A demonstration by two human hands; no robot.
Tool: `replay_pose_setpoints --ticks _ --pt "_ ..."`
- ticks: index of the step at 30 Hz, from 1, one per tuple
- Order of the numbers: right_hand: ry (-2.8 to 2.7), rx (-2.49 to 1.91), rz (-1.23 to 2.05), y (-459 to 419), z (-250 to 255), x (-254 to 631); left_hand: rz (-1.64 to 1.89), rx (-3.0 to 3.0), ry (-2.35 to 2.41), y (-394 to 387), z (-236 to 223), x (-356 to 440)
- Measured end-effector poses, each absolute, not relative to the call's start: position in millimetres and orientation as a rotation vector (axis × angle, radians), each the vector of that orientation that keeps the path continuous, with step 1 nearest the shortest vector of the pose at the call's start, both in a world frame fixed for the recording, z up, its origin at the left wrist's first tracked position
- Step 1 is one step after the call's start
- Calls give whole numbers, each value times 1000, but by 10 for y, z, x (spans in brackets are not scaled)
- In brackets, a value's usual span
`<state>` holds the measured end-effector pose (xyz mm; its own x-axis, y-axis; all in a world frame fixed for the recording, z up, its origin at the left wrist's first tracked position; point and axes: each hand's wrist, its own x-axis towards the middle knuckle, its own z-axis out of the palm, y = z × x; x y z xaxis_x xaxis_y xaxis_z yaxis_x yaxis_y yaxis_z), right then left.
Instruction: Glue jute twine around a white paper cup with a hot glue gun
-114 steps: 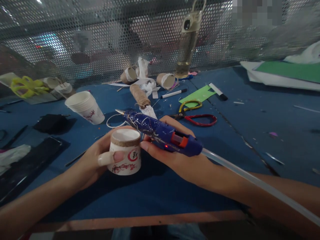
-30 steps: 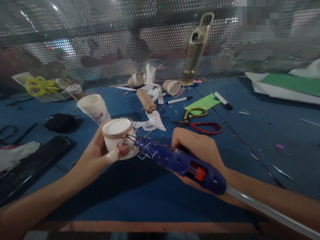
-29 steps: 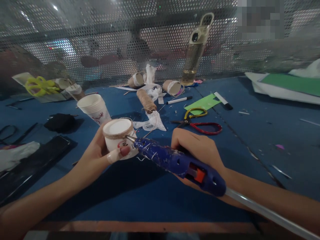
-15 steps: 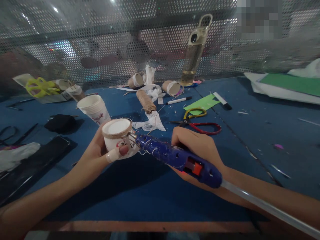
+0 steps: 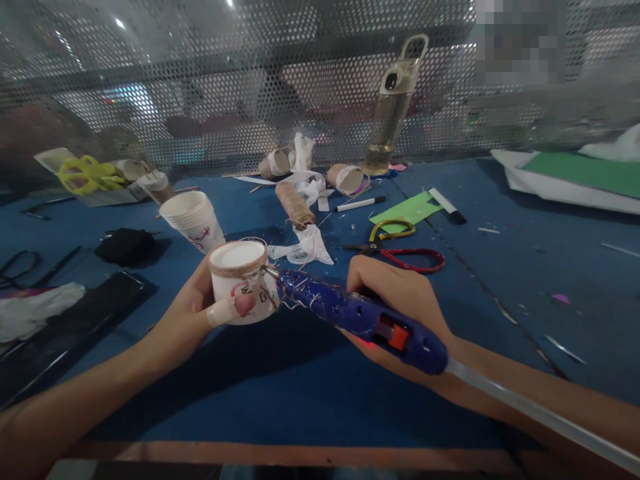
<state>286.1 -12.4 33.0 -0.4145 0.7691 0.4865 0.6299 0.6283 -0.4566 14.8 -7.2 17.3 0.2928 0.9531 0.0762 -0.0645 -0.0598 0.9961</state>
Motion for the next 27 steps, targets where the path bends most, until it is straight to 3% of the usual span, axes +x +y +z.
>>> replay_pose_setpoints --ticks 27 --pt "-2155 -1082 301 -151 321 2853 1014 1299 843 -42 110 95"
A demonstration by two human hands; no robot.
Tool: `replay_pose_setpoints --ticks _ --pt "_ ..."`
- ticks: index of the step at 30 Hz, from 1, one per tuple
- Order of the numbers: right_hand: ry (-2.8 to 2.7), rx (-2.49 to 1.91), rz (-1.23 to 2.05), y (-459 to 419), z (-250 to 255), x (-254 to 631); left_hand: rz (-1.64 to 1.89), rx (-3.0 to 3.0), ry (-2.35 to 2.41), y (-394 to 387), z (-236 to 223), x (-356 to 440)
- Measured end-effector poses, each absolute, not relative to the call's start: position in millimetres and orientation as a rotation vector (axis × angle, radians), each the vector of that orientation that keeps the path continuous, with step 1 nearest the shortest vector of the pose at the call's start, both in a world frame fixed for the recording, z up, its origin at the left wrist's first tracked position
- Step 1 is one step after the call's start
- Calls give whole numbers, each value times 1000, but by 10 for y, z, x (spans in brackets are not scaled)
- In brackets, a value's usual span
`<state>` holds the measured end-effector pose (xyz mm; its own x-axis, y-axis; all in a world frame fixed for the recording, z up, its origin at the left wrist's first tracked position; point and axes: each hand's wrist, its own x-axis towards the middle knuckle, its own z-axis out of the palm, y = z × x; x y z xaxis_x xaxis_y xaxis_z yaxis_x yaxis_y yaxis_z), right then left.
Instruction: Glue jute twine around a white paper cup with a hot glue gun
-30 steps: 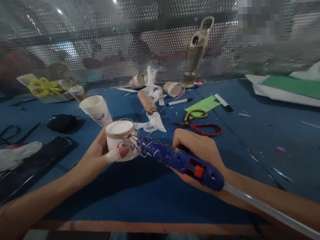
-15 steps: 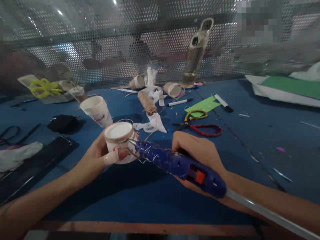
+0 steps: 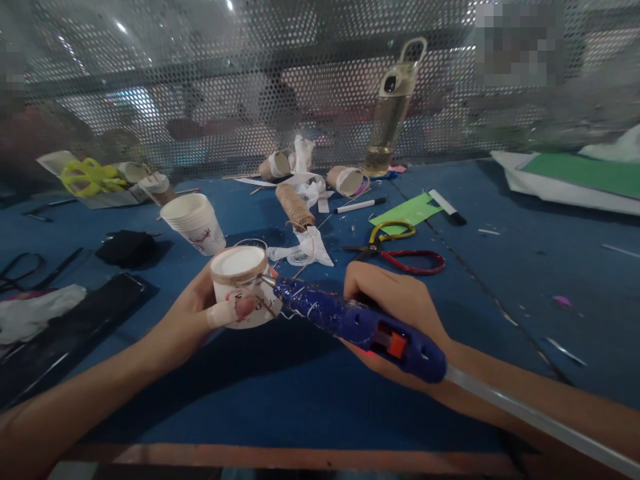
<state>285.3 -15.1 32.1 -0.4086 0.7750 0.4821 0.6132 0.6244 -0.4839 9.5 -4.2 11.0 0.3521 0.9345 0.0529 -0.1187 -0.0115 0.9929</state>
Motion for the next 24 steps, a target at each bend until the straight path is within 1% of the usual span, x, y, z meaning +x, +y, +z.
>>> replay_pose_setpoints --ticks 7,10,17,24 --pt "-1927 -1145 356 -18 223 2808 993 1260 837 -69 150 107" --pt "-1795 -1113 445 -32 228 2719 993 1234 889 -93 202 155" --pt "-1581 -987 877 -133 152 2503 991 1228 912 -158 221 282" --pt "-1514 -1006 1075 -186 156 2432 1001 1302 851 -147 136 281"
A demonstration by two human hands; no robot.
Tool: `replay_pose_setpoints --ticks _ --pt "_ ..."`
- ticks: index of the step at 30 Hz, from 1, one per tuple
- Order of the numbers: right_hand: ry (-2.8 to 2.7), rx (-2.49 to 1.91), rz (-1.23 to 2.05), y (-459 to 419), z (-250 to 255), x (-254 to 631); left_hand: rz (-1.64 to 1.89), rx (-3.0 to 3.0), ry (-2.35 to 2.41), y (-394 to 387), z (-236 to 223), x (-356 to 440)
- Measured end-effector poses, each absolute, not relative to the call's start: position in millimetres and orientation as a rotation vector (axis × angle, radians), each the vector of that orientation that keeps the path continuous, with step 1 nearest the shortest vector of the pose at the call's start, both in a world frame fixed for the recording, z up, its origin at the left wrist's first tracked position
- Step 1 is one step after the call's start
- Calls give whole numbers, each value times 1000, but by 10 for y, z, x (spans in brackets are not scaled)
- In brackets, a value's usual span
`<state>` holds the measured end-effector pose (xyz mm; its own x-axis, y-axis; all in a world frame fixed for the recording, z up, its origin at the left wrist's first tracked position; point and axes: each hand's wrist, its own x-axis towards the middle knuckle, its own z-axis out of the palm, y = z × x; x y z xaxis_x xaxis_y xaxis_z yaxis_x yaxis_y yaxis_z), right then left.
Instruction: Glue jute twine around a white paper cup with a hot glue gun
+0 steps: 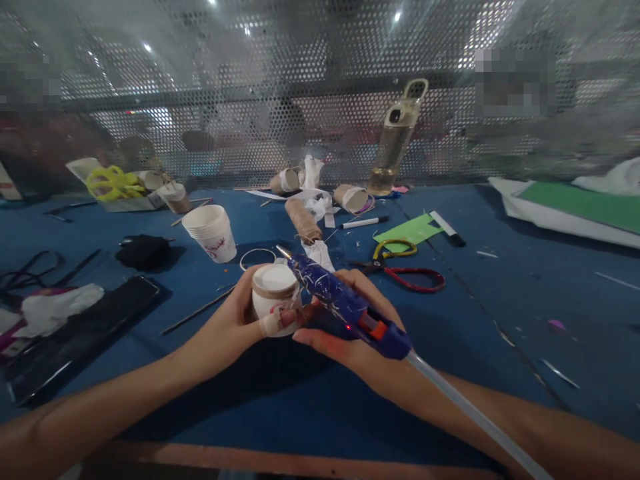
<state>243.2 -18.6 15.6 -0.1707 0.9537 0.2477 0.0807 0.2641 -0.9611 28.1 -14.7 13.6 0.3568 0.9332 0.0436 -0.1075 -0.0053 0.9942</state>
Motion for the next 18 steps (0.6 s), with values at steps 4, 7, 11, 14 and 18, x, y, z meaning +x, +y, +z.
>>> replay_pose_setpoints --ticks 4,7,11,14,18 --pt "-1469 -989 1141 -197 117 2413 1012 1299 830 -142 137 301" --pt "-1498 -996 1113 -186 89 2423 1007 1303 863 -140 149 321" --pt "-1657 -1037 856 -162 124 2479 1011 1301 868 -132 158 315" --pt "-1723 -1081 748 -156 173 2511 987 1294 867 -134 155 300" --pt "-1668 -1081 784 -161 195 2520 972 1286 876 -134 161 303"
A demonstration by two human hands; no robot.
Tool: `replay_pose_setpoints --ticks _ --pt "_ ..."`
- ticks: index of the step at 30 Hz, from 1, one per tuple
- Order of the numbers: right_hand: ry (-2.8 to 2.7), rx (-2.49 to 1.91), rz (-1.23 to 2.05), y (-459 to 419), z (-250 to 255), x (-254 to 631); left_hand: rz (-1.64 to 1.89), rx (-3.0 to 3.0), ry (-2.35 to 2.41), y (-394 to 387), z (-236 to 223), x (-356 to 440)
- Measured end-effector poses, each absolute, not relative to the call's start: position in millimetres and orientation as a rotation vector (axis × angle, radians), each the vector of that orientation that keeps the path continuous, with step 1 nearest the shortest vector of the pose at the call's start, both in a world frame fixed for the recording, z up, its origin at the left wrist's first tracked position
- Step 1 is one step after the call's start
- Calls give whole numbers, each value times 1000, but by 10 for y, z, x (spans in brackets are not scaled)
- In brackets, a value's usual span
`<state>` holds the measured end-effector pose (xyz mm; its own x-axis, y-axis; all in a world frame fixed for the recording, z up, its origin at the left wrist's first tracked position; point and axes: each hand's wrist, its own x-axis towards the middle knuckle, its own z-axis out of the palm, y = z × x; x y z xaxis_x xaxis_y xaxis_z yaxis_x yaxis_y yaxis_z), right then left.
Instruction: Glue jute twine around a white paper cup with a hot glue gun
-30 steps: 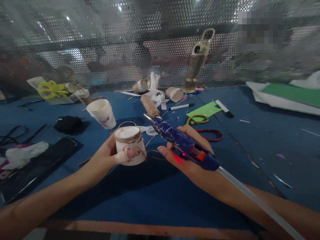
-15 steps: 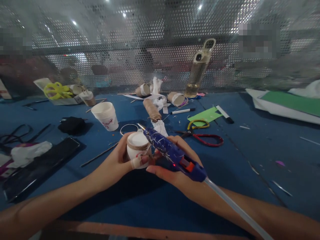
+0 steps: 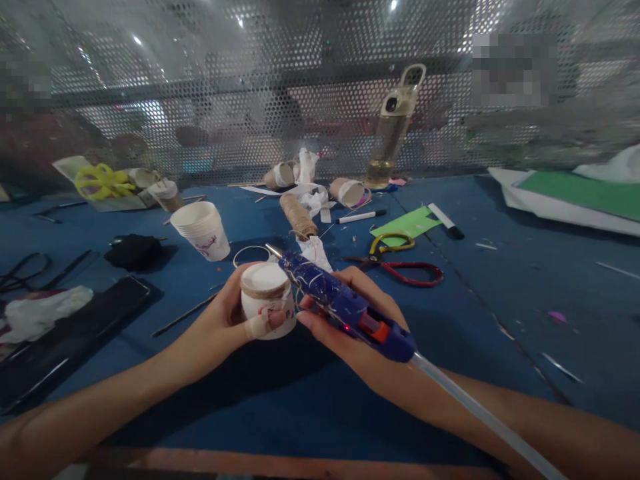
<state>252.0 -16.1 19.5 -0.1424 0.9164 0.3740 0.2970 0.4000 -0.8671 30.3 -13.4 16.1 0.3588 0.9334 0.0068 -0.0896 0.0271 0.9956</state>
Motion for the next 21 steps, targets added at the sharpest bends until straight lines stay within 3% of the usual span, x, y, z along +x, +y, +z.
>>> replay_pose_setpoints --ticks 21 --pt "-1644 -1143 987 -132 215 2625 910 1160 926 -111 179 294"
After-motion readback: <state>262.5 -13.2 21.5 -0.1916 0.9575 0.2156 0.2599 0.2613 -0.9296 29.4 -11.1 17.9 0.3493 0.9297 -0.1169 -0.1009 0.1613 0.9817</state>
